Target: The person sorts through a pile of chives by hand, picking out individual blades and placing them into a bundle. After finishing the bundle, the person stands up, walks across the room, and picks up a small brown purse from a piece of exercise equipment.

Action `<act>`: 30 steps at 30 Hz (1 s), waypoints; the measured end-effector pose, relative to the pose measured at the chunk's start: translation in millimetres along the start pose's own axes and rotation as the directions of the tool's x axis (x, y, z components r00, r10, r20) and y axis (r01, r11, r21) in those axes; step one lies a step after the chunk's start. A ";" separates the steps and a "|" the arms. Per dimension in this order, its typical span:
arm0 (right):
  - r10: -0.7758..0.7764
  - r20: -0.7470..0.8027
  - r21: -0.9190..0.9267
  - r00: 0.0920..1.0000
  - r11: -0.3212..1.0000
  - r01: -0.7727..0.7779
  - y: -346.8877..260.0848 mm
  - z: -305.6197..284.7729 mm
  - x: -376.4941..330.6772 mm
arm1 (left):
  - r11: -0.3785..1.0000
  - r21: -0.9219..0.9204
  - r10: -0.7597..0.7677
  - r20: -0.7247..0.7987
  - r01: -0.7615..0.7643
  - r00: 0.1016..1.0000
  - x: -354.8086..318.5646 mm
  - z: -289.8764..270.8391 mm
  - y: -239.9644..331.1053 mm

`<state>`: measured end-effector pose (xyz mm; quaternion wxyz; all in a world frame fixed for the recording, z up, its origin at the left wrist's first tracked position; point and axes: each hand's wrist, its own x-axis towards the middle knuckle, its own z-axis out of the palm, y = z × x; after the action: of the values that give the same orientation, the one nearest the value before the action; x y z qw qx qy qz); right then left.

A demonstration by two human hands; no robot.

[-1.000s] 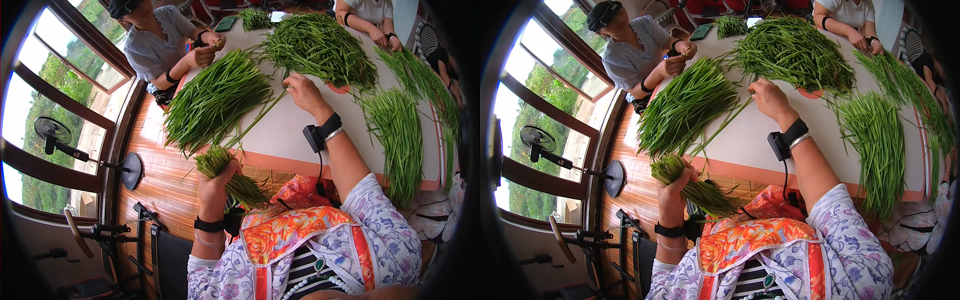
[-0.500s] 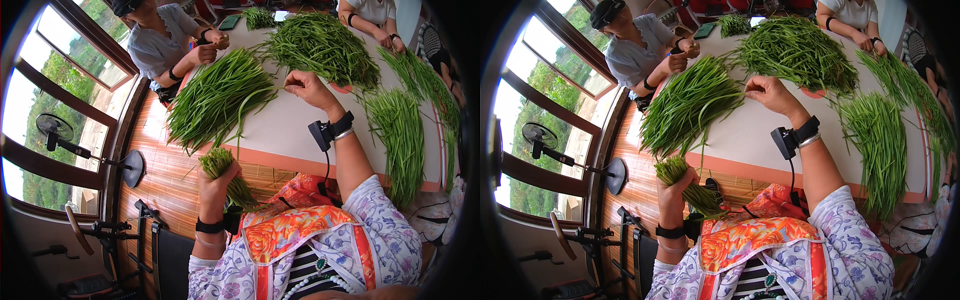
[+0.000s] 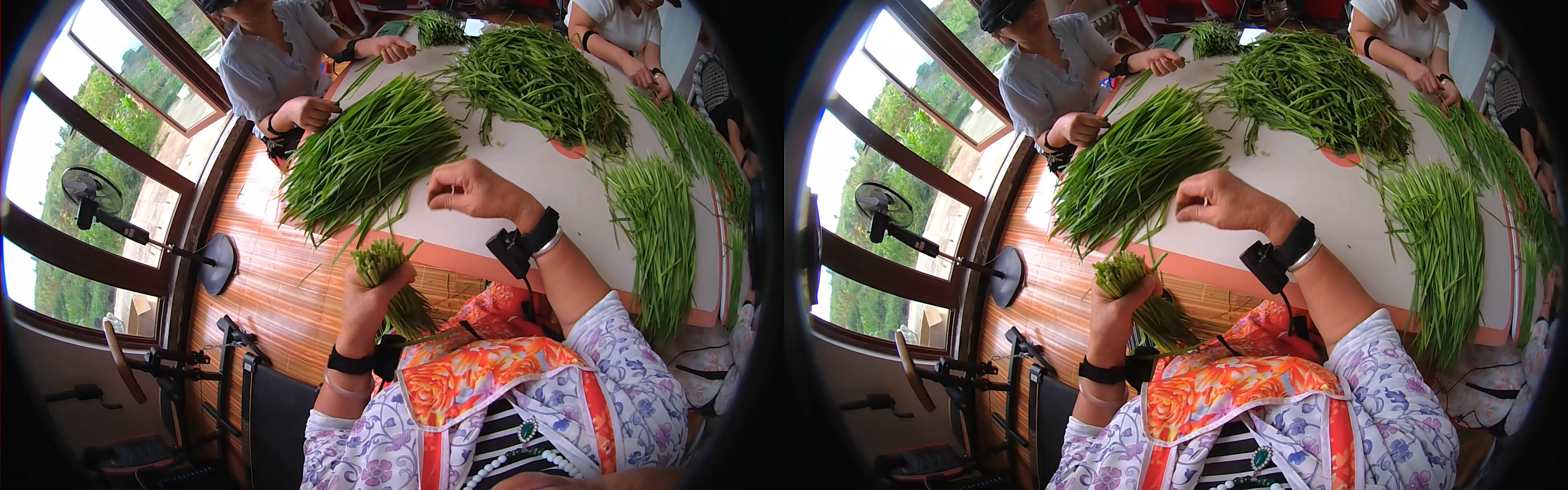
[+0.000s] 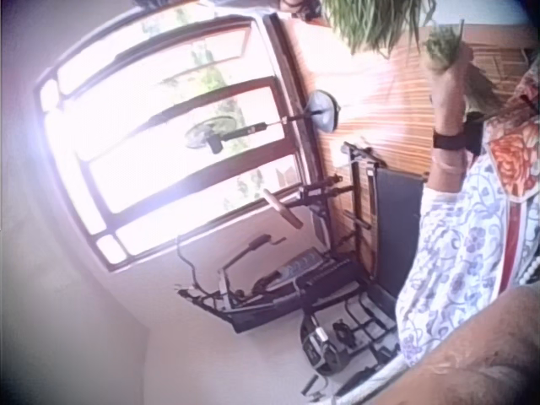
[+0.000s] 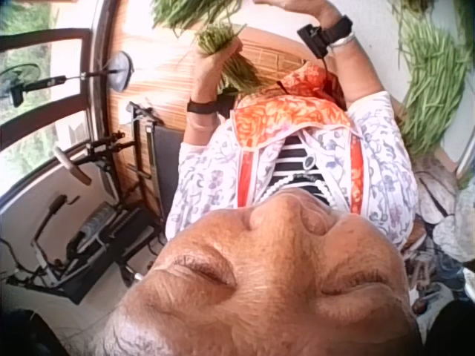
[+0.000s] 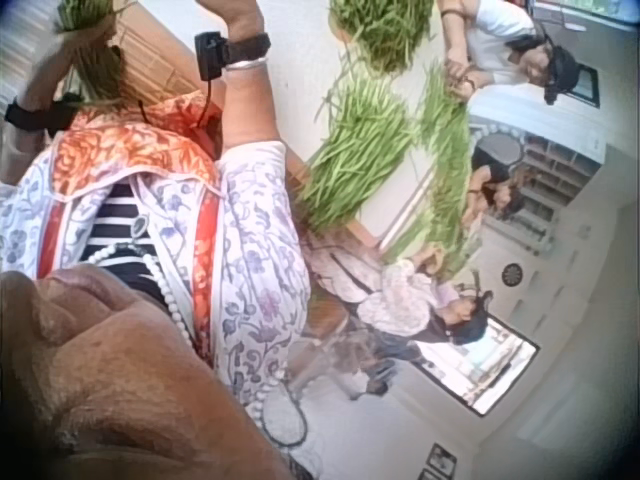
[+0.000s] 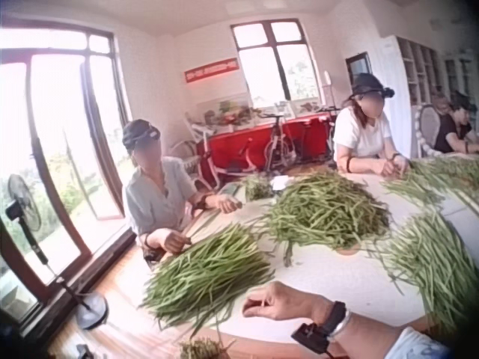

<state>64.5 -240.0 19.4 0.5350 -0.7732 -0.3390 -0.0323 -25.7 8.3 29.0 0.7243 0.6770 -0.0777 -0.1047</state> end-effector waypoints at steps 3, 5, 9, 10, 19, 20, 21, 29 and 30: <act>0.075 -0.390 -0.334 0.918 0.917 -0.217 47.1 -21.6 -6.5 | 0.994 -0.099 0.036 -0.121 -0.048 0.992 -3.1 -12.3 15.8; 0.073 -0.454 -0.451 0.888 0.841 -0.299 69.9 -27.8 -11.5 | 0.990 -0.082 0.101 -0.176 -0.116 0.979 -10.7 -30.4 23.9; 0.123 -0.410 -0.441 0.904 0.841 -0.314 73.3 -15.7 2.9 | 0.971 -0.016 0.225 -0.289 -0.240 0.930 -30.2 -61.5 44.0; 0.146 -0.399 -0.482 0.905 0.807 -0.343 74.1 -14.4 5.7 | 0.965 -0.001 0.250 -0.297 -0.262 0.921 -33.7 -63.9 48.9; 0.242 -0.355 -0.239 0.903 0.910 -0.338 78.4 -19.8 -1.7 | 0.993 0.007 0.120 -0.234 -0.121 0.965 -32.5 -58.7 32.2; 0.374 -0.300 -0.010 0.878 0.918 -0.395 72.4 -20.0 -2.7 | 0.994 -0.036 0.089 -0.237 -0.100 0.967 -31.5 -56.4 28.9; 0.377 -0.304 -0.014 0.875 0.917 -0.399 72.3 -23.1 -6.1 | 0.994 -0.080 0.059 -0.231 -0.079 0.971 -28.6 -52.7 26.2; 0.462 -0.101 0.215 0.881 0.875 -0.434 70.1 -47.1 -31.9 | 0.953 -0.275 -0.147 -0.041 0.130 0.988 -1.8 -27.1 6.7; 0.467 -0.104 0.215 0.878 0.873 -0.438 67.8 -49.7 -32.8 | 0.952 -0.276 -0.151 -0.036 0.135 0.988 -0.9 -26.3 5.1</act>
<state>92.7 -311.7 -27.6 0.6214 -0.7731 -0.1079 0.0668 -19.7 34.2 32.2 0.8031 0.5773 0.0072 -0.1473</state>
